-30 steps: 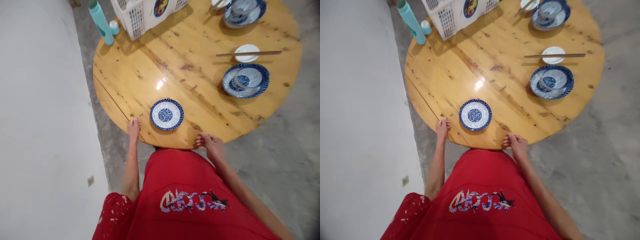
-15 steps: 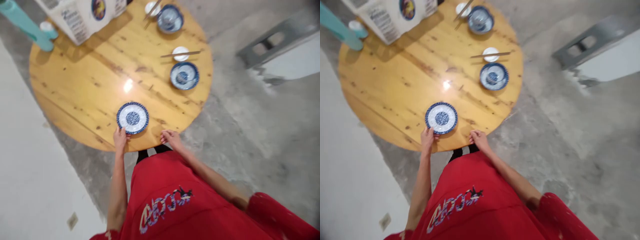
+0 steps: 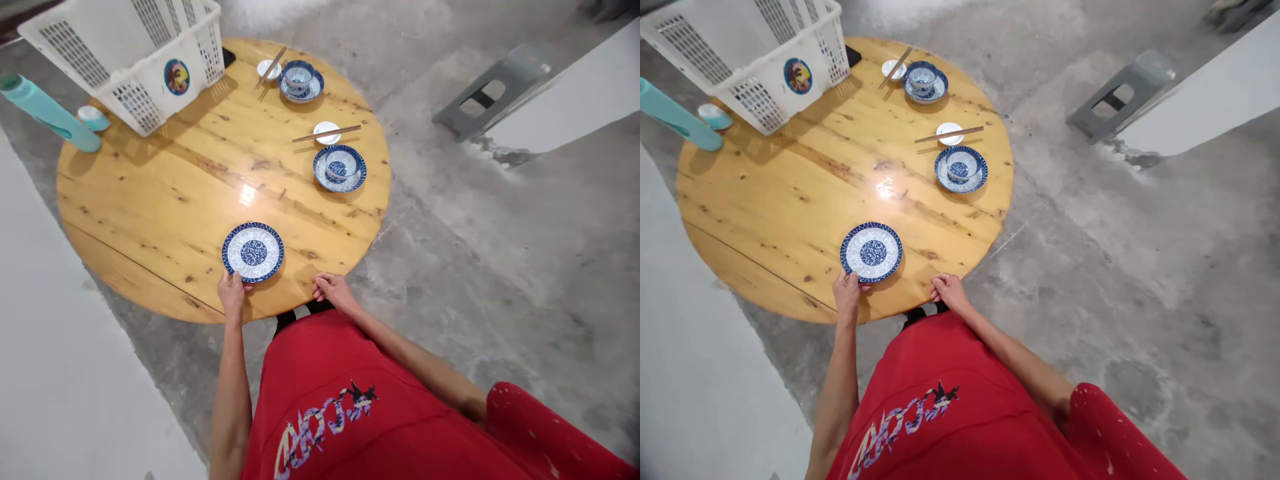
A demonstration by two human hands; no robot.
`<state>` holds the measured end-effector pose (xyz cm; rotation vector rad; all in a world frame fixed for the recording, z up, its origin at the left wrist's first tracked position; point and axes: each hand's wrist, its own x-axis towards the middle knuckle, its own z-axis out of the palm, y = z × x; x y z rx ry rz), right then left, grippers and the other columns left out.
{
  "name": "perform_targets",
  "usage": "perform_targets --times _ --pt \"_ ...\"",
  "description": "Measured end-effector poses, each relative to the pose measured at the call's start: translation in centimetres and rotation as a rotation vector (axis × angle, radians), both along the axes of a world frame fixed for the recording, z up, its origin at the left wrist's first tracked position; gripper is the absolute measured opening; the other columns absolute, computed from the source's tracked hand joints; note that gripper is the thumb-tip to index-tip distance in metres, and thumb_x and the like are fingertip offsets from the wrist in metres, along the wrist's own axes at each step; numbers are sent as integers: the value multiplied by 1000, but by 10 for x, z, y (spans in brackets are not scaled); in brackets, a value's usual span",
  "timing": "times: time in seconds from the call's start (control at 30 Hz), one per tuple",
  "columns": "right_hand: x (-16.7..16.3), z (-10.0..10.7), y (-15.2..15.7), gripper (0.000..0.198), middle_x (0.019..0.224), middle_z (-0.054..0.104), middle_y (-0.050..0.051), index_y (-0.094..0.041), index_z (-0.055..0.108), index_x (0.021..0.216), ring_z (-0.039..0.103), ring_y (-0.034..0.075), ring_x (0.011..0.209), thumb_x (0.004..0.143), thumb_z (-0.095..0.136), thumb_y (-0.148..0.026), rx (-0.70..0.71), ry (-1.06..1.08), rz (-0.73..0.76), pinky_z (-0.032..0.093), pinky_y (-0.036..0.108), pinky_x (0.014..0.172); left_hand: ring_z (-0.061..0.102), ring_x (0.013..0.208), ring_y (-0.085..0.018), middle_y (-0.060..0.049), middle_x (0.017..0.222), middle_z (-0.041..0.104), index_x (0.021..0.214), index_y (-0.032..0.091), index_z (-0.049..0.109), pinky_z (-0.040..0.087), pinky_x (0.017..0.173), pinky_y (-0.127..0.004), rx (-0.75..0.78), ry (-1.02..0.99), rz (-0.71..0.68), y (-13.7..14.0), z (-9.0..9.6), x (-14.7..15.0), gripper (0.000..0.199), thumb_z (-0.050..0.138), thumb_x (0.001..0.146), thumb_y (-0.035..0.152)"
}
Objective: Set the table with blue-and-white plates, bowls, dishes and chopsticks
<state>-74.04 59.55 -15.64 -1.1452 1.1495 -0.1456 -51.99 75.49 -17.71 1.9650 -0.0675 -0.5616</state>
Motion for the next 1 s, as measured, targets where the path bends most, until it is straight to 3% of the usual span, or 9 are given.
perform_targets --times 0.37,0.6,0.87,1.0 --pt "-26 -9 12 3 68 68 1 -21 66 87 64 14 54 85 65 -22 15 114 11 55 22 49 68 54 -19 2 61 62 80 22 49 56 50 -27 -29 102 25 -4 -2 -5 11 51 87 30" --pt "-31 -12 13 6 67 68 0 -19 66 87 63 14 53 84 65 -25 23 101 3 55 24 49 66 51 -15 3 62 59 79 21 47 51 49 -22 7 30 12 -2 -8 -4 13 52 90 27" --pt "-35 -12 -9 7 64 68 1 -19 66 86 63 14 53 83 67 -25 114 62 137 54 23 49 64 52 -16 3 62 56 78 21 51 52 52 -24 37 -24 97 -6 1 -10 11 52 87 26" --pt "-49 -13 -29 12 63 68 0 -18 65 88 63 13 51 80 70 -25 131 40 135 53 21 47 63 50 -15 4 61 55 77 20 53 51 51 -25 79 -38 134 -10 5 -8 11 51 83 28"
